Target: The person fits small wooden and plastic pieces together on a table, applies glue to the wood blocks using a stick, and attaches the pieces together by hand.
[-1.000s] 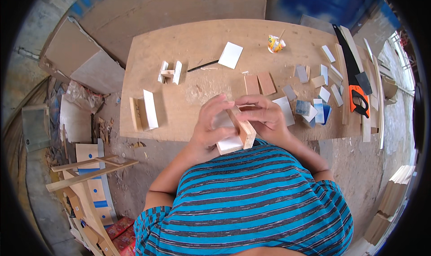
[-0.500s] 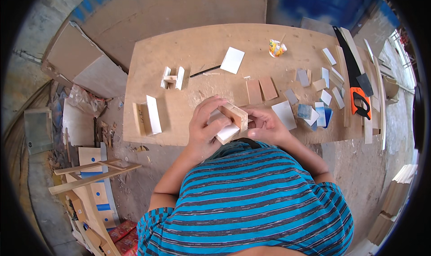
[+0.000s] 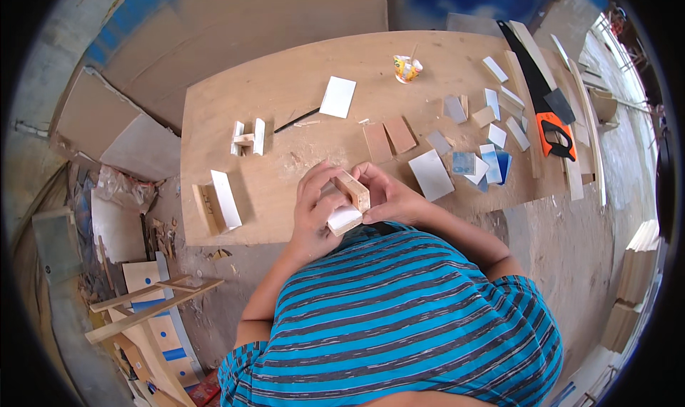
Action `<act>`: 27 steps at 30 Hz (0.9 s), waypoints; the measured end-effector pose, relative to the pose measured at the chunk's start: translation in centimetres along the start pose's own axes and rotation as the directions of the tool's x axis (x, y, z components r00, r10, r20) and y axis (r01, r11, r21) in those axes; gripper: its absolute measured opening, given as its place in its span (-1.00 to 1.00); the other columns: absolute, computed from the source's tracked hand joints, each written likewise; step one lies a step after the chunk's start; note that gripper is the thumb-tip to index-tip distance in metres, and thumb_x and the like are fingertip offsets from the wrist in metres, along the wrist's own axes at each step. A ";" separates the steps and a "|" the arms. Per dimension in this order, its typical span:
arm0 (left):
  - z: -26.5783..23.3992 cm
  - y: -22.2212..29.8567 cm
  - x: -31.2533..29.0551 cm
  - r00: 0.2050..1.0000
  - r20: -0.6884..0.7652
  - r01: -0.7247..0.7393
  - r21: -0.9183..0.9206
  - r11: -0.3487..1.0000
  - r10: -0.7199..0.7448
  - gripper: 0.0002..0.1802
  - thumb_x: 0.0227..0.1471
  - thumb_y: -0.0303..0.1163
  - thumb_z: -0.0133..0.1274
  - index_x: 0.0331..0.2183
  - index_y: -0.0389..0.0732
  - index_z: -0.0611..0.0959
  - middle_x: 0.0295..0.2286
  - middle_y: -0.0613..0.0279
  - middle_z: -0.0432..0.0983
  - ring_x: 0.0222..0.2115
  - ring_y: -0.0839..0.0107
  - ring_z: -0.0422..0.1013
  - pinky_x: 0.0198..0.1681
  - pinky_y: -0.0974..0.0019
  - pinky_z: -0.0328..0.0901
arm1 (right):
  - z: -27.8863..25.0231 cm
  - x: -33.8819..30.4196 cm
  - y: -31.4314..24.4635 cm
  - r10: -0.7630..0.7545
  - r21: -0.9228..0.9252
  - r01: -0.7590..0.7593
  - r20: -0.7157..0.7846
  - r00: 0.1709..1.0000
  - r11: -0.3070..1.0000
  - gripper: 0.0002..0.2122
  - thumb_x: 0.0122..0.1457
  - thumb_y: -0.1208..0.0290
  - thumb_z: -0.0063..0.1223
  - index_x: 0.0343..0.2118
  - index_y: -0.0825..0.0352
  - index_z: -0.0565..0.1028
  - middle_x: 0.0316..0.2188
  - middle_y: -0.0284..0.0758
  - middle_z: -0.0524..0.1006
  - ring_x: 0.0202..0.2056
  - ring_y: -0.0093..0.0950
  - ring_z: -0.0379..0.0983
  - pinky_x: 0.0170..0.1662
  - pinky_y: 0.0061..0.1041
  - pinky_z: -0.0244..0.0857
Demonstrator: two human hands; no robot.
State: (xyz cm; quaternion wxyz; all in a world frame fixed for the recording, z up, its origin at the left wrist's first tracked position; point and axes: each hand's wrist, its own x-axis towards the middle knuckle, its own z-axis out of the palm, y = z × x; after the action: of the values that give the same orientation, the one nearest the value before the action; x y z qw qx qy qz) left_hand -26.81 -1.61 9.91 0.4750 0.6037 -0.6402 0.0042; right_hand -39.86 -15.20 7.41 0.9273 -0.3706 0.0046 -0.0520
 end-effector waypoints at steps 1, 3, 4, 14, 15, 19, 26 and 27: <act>0.3 -0.1 -0.4 1.000 0.006 0.003 -0.011 1.000 -0.003 -0.54 -0.30 -0.38 0.33 -0.27 -0.11 0.50 -0.02 -0.04 0.30 0.04 -0.14 0.21 0.10 -0.08 0.14 | -0.5 -0.1 0.6 -0.008 0.005 0.008 0.003 1.000 1.000 -0.33 -0.22 0.63 0.33 -0.01 0.22 0.21 -0.06 -0.35 0.33 0.03 -0.49 0.28 0.10 -0.47 0.18; 0.1 0.0 -0.8 1.000 0.015 0.010 -0.021 1.000 -0.009 -0.49 -0.25 -0.30 0.32 -0.19 -0.11 0.49 0.04 -0.11 0.23 0.09 -0.18 0.14 0.13 -0.11 0.08 | -0.8 -0.6 0.7 0.002 -0.005 -0.002 -0.023 1.000 1.000 -0.24 -0.23 0.63 0.34 0.08 0.24 0.16 -0.01 -0.32 0.29 0.07 -0.46 0.24 0.14 -0.45 0.14; -0.4 0.2 -0.8 0.995 0.096 0.044 -0.054 0.998 -0.039 -0.41 -0.19 -0.20 0.27 -0.09 -0.13 0.44 0.11 -0.20 0.08 0.15 -0.22 0.01 0.16 -0.13 0.02 | -1.0 -0.8 0.7 0.016 -0.016 -0.016 -0.045 0.999 1.000 -0.15 -0.24 0.62 0.34 0.18 0.25 0.10 0.04 -0.29 0.25 0.12 -0.43 0.20 0.17 -0.43 0.11; 0.7 -0.9 -1.1 0.958 0.217 0.221 -0.147 0.964 -0.187 0.09 -0.13 -0.10 0.20 0.25 -0.20 -0.09 0.24 -0.29 -0.52 0.25 -0.27 -0.31 0.23 -0.11 -0.14 | -1.6 -1.4 0.2 -0.093 -0.343 0.068 -0.057 0.994 0.937 0.06 -0.28 0.65 0.31 0.31 0.31 -0.16 0.22 -0.25 0.08 0.24 -0.40 0.04 0.27 -0.40 -0.06; 0.9 -1.1 -1.5 0.957 0.220 0.222 -0.148 0.964 -0.187 0.09 -0.13 -0.10 0.20 0.25 -0.20 -0.09 0.24 -0.29 -0.52 0.25 -0.27 -0.31 0.23 -0.11 -0.14 | -1.6 -1.5 0.2 -0.094 -0.341 0.068 -0.060 0.994 0.938 0.06 -0.28 0.65 0.31 0.31 0.31 -0.16 0.22 -0.25 0.08 0.24 -0.40 0.04 0.27 -0.40 -0.06; 1.1 -1.4 -1.7 0.887 0.289 0.443 -0.311 0.841 -0.360 0.29 -0.39 -0.19 0.36 0.26 -0.21 -0.08 0.20 -0.25 -0.14 0.20 -0.04 0.02 0.20 0.03 0.01 | -2.0 -1.6 0.2 -0.049 -0.414 0.014 -0.073 0.996 0.910 0.03 -0.29 0.64 0.27 0.30 0.28 -0.12 0.14 -0.21 0.17 0.18 -0.35 0.13 0.24 -0.35 0.05; 2.6 -2.7 -3.3 0.806 0.281 0.592 -0.377 0.712 -0.522 0.33 -0.52 -0.33 0.40 0.26 -0.21 -0.02 0.00 -0.07 0.28 0.05 0.19 0.26 0.11 0.16 0.17 | -6.5 -0.3 -1.9 -0.319 -0.931 -0.366 -0.346 0.882 0.000 -0.08 -0.31 0.34 0.33 0.21 0.32 0.10 0.12 -0.06 0.20 0.11 -0.16 0.21 0.13 -0.26 0.20; 2.8 -2.7 -3.3 0.805 0.269 0.593 -0.386 0.707 -0.529 0.32 -0.52 -0.32 0.40 0.26 -0.22 -0.01 0.00 -0.07 0.29 0.05 0.19 0.26 0.11 0.16 0.17 | -7.0 -0.1 -2.5 -0.406 -0.815 -0.533 -0.418 0.813 -0.227 -0.10 -0.32 0.29 0.34 0.18 0.33 0.15 0.09 -0.02 0.22 0.09 -0.10 0.22 0.10 -0.22 0.22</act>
State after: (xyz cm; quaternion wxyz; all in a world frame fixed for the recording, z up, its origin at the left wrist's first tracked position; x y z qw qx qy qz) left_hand -26.96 -1.40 4.81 0.5347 0.6410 -0.4398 -0.3313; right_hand -40.53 -21.82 4.03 0.2169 -0.9101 0.3434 -0.0823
